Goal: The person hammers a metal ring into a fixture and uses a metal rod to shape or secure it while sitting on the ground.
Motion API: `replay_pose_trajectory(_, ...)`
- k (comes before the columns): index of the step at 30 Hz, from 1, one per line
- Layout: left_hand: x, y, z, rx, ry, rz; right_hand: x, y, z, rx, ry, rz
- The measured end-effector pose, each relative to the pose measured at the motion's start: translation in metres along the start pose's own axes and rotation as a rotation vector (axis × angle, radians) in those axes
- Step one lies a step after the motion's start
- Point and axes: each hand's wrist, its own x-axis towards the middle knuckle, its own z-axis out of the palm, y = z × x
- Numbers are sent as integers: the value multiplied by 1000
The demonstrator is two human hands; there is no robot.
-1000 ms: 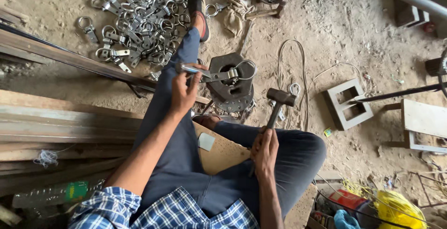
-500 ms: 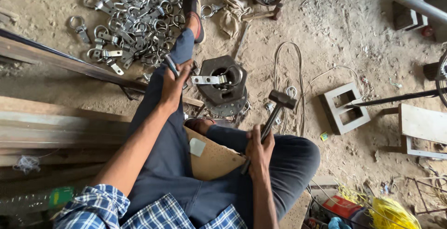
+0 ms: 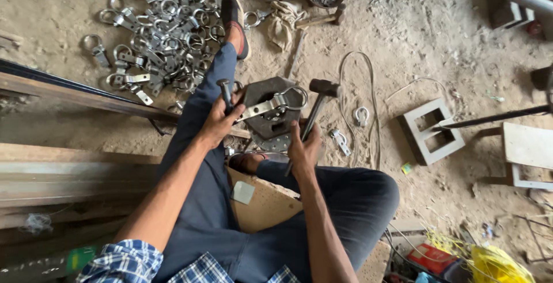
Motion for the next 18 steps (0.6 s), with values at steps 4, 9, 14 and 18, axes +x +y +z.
replay_pose_trajectory(4,-1,-9,3,99,23,-90,-21,19,-6,-89,54,-202)
replay_pose_trajectory(9,-2,-17,5,63,-10,-90,-34,24,-10,33,69,-441)
replay_pose_trajectory(14,-12,6,14,147,-2,-54,-33,13,-10,136,56,-162)
replay_pose_trajectory(18,-27,18,23,265,7,-4,-31,3,-18,219,59,-67)
